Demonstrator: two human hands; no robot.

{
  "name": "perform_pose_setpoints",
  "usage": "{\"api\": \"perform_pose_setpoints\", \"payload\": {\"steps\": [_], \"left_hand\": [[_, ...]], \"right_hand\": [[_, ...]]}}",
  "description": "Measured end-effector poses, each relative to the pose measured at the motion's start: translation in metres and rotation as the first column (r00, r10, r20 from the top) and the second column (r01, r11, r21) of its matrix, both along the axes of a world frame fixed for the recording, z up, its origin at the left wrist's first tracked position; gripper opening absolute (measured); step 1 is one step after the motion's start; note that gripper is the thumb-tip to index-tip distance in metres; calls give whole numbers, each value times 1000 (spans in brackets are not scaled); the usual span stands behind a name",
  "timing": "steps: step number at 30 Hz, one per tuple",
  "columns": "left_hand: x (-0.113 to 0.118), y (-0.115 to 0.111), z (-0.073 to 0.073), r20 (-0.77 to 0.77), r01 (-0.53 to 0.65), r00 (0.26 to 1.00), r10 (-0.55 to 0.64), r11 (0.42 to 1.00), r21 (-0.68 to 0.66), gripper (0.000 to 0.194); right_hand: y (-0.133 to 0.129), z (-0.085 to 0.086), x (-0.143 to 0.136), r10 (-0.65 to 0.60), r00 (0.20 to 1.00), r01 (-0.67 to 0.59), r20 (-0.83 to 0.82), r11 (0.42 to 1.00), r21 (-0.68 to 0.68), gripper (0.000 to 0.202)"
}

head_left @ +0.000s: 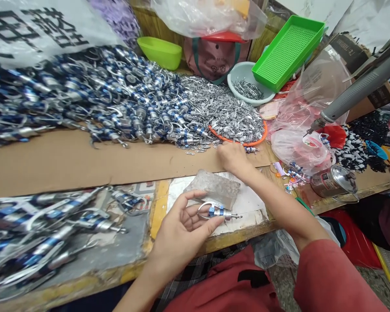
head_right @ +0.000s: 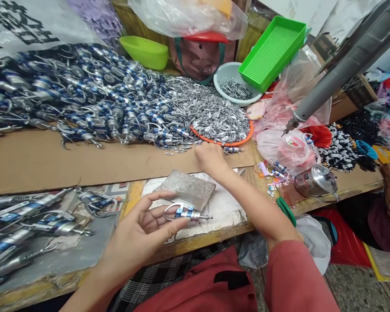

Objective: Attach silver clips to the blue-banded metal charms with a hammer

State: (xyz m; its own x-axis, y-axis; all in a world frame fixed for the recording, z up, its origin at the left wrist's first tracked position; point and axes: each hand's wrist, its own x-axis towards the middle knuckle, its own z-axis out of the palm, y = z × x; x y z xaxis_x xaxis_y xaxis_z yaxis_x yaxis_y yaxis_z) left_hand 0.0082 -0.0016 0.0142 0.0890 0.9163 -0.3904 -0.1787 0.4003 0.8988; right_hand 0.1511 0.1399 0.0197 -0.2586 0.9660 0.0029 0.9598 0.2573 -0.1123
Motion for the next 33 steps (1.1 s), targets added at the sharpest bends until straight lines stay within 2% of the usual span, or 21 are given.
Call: {"api": "perform_pose_setpoints", "payload": {"steps": [4, 6, 7, 9, 10, 11, 13, 15, 17, 22, 25, 27, 29, 31, 33], "left_hand": [[-4, 5, -11, 58, -12, 998, 15, 999, -42, 57], [-5, 7, -13, 88, -3, 996, 7, 999, -46, 56], [-5, 7, -13, 102, 9, 995, -4, 999, -52, 56], [-5, 7, -12, 127, 29, 992, -22, 998, -59, 55], [-5, 7, -12, 137, 37, 990, -28, 998, -59, 55], [-5, 7, -11, 145, 36, 989, -28, 998, -54, 55], [-4, 7, -10, 154, 28, 988, -20, 999, -45, 56], [-4, 7, -9, 162, 34, 986, -26, 998, -47, 56], [-3, 7, -8, 171, 43, 985, -35, 998, -43, 56], [-3, 5, -8, 163, 24, 987, -17, 999, -44, 54], [-3, 5, -8, 158, 24, 987, -16, 998, -50, 54], [-3, 5, -8, 152, 26, 988, -19, 999, -46, 54], [-3, 5, -10, 145, 25, 989, -19, 999, -38, 54], [-3, 5, -11, 145, 25, 989, -21, 999, -28, 55], [-3, 5, -12, 147, 23, 989, -20, 1000, -16, 55]], "right_hand": [[-16, 11, 16, 59, 996, -59, -66, 998, 5, 23], [-37, 19, 26, 127, 965, -127, -231, 992, 16, 17], [-50, 21, 30, 177, 916, -174, -360, 984, 40, 13], [-77, 23, 34, 346, 748, -314, -566, 936, 156, 13], [-88, 22, 33, 442, 681, -367, -584, 896, 250, 17], [-98, 20, 32, 525, 646, -403, -554, 851, 336, 21], [-109, 15, 29, 621, 646, -438, -443, 778, 451, 24], [-114, 11, 26, 643, 668, -454, -375, 751, 479, 23], [-116, 11, 24, 638, 693, -477, -335, 755, 450, 22], [-128, 17, 23, 550, 813, -492, -189, 824, 281, 26], [-137, 16, 36, 488, 832, -422, -263, 865, 270, 38], [-141, 11, 56, 376, 874, -274, -308, 904, 328, 40], [-143, 3, 84, 156, 958, -70, -240, 940, 333, 35], [-144, -6, 112, -81, 995, 94, -60, 966, 241, 35], [-146, -13, 128, -181, 981, 171, 73, 978, 118, 34]]}}
